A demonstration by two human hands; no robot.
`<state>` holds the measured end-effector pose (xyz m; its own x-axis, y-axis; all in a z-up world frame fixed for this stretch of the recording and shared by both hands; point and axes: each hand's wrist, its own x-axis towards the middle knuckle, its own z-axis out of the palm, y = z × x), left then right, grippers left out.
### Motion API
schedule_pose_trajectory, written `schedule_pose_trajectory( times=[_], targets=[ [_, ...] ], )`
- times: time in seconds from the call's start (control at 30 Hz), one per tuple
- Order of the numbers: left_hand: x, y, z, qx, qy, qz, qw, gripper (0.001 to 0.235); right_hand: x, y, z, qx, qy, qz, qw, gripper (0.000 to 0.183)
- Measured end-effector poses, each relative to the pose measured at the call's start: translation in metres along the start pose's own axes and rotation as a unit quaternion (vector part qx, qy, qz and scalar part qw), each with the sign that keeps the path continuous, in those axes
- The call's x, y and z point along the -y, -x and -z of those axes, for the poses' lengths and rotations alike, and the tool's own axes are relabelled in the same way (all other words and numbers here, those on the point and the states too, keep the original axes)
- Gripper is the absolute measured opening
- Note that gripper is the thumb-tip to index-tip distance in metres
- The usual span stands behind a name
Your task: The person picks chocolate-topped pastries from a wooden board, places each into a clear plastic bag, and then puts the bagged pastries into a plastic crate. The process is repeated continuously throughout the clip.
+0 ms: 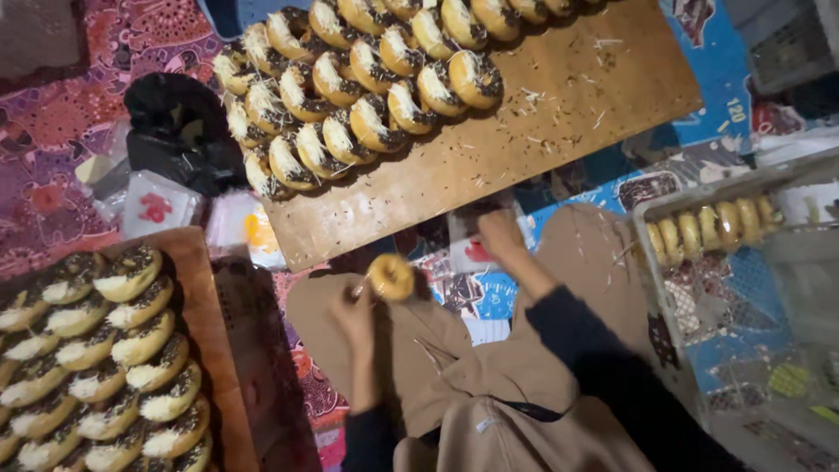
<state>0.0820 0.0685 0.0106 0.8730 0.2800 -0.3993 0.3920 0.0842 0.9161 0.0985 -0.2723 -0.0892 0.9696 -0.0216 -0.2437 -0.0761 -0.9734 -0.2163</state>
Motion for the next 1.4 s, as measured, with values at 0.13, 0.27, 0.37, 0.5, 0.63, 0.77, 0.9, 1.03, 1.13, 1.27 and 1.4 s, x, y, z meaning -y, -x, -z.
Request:
schedule_pose_trajectory(
  times=[0.13,0.27,0.37,0.5,0.63,0.77,0.9,1.03,1.13,1.27,1.4],
  targets=[
    [0.029,-0.036,-0.071,0.012,-0.428,-0.217,0.877,0.029,-0.029,-0.017,-0.008,-0.003,-0.155,-0.036,0.987,0.017],
    [0.056,-0.033,-0.101,0.041,-0.583,-0.273,0.764,0.035,-0.017,-0.026,-0.004,-0.075,0.002,0.051,0.996,0.013],
    [0.078,-0.027,-0.124,0.094,-0.308,-0.443,0.837,0.06,-0.004,-0.009,0.017,-0.072,0.091,0.097,0.988,0.012],
    [0.072,-0.007,-0.173,0.272,-0.204,-0.135,0.931,0.049,0.023,0.064,0.065,-0.221,0.062,0.233,0.945,0.016],
    [0.026,0.089,-0.194,0.378,-0.176,-0.337,0.844,0.021,0.024,0.122,0.13,-0.203,0.05,0.071,0.975,0.045],
    [-0.034,0.142,-0.183,0.304,-0.251,-0.583,0.711,0.05,0.023,0.14,0.162,-0.191,-0.242,0.046,0.95,0.079],
    [-0.076,0.111,-0.165,0.294,0.318,-0.018,0.901,0.055,0.068,0.128,0.156,-0.097,-0.353,0.134,0.921,0.069],
    [-0.104,0.024,-0.092,0.277,0.582,-0.062,0.762,0.031,0.076,0.043,0.178,0.059,-0.699,0.281,0.656,0.039],
    [-0.096,-0.003,-0.065,0.14,0.619,0.019,0.772,0.042,0.048,-0.05,0.214,-0.274,-0.332,-0.169,0.887,0.079],
    [-0.072,-0.002,-0.069,0.068,0.65,0.066,0.754,0.039,0.036,-0.114,0.232,-0.395,-0.179,-0.222,0.873,0.116],
    [-0.064,-0.005,-0.066,0.265,0.665,0.033,0.697,0.024,-0.008,-0.08,0.228,-0.24,-0.319,-0.315,0.861,0.122]
  ],
)
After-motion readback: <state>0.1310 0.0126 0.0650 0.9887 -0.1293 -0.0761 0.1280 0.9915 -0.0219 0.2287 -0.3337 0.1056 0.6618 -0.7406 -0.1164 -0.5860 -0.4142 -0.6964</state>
